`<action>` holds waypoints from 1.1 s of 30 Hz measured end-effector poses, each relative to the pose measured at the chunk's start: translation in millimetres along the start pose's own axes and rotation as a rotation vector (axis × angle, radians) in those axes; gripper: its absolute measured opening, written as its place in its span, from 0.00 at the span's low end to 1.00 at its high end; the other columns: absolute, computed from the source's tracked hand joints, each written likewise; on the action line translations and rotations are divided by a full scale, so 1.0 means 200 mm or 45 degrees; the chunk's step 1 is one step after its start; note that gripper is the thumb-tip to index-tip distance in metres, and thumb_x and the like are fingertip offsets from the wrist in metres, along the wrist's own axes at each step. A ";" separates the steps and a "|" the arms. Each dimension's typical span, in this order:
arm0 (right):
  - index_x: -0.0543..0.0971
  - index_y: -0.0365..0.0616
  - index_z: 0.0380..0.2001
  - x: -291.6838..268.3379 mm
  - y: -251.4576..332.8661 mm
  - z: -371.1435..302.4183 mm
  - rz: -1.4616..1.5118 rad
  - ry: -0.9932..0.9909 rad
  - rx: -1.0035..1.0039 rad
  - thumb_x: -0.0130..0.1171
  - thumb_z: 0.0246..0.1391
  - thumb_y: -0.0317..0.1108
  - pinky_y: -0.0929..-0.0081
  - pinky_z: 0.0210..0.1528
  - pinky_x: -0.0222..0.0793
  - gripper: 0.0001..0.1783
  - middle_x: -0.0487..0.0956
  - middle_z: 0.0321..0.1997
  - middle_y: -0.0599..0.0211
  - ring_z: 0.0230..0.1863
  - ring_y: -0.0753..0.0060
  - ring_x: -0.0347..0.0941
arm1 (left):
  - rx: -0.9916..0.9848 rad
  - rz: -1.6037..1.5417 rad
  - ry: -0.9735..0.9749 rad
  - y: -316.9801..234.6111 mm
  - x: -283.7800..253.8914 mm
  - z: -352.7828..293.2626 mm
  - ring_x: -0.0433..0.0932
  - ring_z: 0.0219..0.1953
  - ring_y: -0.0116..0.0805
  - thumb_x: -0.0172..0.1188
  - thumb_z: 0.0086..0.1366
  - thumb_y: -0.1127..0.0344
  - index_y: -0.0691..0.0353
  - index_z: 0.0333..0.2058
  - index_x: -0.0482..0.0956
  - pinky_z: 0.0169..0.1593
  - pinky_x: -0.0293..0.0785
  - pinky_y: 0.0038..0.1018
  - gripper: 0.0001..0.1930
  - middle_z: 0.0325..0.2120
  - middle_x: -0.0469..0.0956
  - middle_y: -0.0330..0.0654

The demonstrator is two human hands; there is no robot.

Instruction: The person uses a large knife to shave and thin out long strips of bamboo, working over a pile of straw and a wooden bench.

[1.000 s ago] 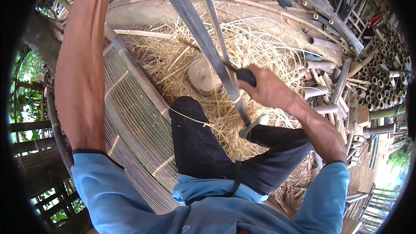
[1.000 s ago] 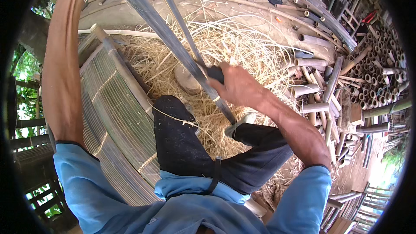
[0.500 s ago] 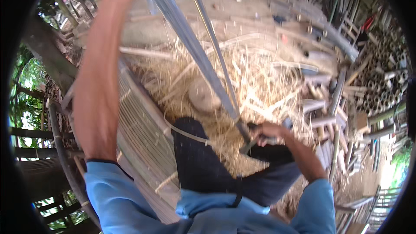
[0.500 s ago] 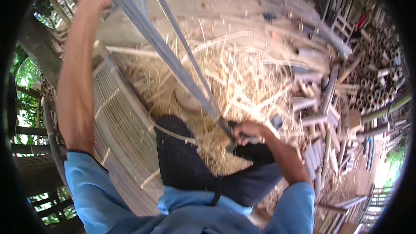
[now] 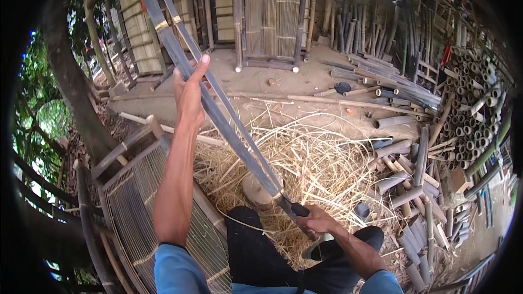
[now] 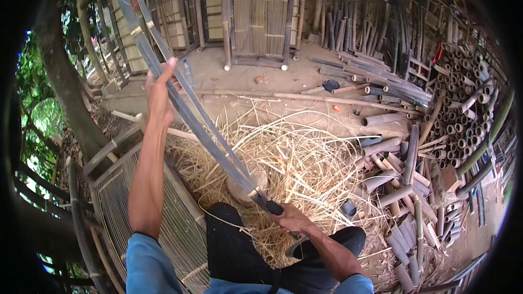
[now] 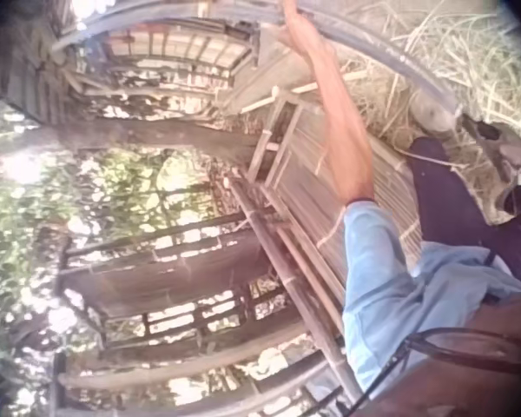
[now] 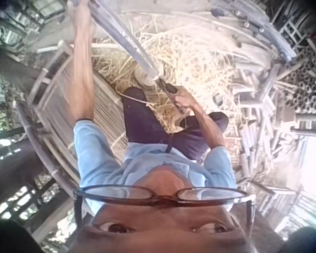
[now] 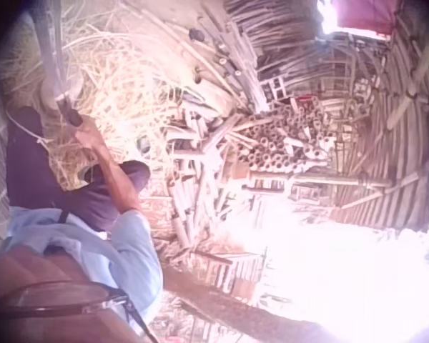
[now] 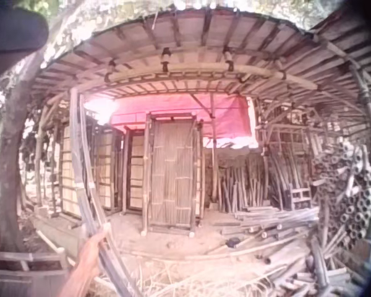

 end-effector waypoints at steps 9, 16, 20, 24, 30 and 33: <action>0.78 0.40 0.50 -0.08 -0.37 0.08 -0.529 -0.250 0.055 0.61 0.53 0.49 0.58 0.47 0.75 0.27 0.83 0.41 0.46 0.44 0.48 0.81 | -0.026 0.165 0.152 0.02 0.47 -0.19 0.73 0.17 0.24 0.75 0.54 0.68 0.70 0.36 0.83 0.20 0.69 0.23 0.14 0.22 0.80 0.40; 0.70 0.31 0.51 -0.23 -0.50 0.13 -0.682 -0.512 -0.156 0.64 0.50 0.43 0.47 0.44 0.79 0.31 0.81 0.34 0.32 0.39 0.31 0.80 | -0.060 0.111 0.277 0.01 0.69 -0.26 0.69 0.14 0.20 0.74 0.54 0.65 0.73 0.33 0.85 0.17 0.63 0.20 0.15 0.20 0.81 0.42; 0.72 0.30 0.42 -0.21 -0.35 0.05 -0.919 -0.585 -0.284 0.62 0.56 0.45 0.47 0.30 0.76 0.26 0.80 0.26 0.41 0.28 0.39 0.80 | 0.014 0.232 0.193 0.05 0.68 -0.20 0.70 0.14 0.21 0.74 0.54 0.65 0.73 0.33 0.85 0.17 0.64 0.21 0.15 0.21 0.81 0.43; 0.76 0.37 0.42 -0.13 -0.26 -0.19 -0.049 -0.117 0.162 0.68 0.56 0.47 0.74 0.16 0.63 0.23 0.72 0.12 0.70 0.13 0.79 0.68 | -0.041 0.232 0.057 0.16 0.56 -0.16 0.71 0.14 0.24 0.75 0.53 0.64 0.69 0.29 0.83 0.17 0.66 0.23 0.13 0.19 0.79 0.41; 0.75 0.40 0.39 -0.46 -0.04 -0.72 0.110 -0.390 -0.134 0.72 0.54 0.40 0.79 0.16 0.64 0.20 0.73 0.17 0.74 0.15 0.80 0.69 | 0.030 -0.102 -0.027 0.17 0.50 -0.01 0.69 0.14 0.25 0.71 0.58 0.55 0.63 0.23 0.77 0.17 0.64 0.23 0.17 0.17 0.77 0.41; 0.74 0.41 0.36 -0.56 0.31 -0.46 0.063 -0.573 -0.369 0.73 0.53 0.45 0.78 0.26 0.67 0.23 0.75 0.24 0.73 0.25 0.80 0.71 | -0.016 -0.211 0.006 0.20 0.49 -0.04 0.68 0.15 0.27 0.63 0.65 0.48 0.62 0.23 0.73 0.19 0.63 0.24 0.23 0.19 0.76 0.43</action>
Point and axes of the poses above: each hand's wrist, its own z-axis towards the middle knuckle, its own x-axis out of the palm, y = z × x, the point moved 8 cm from there along z, towards the middle knuckle
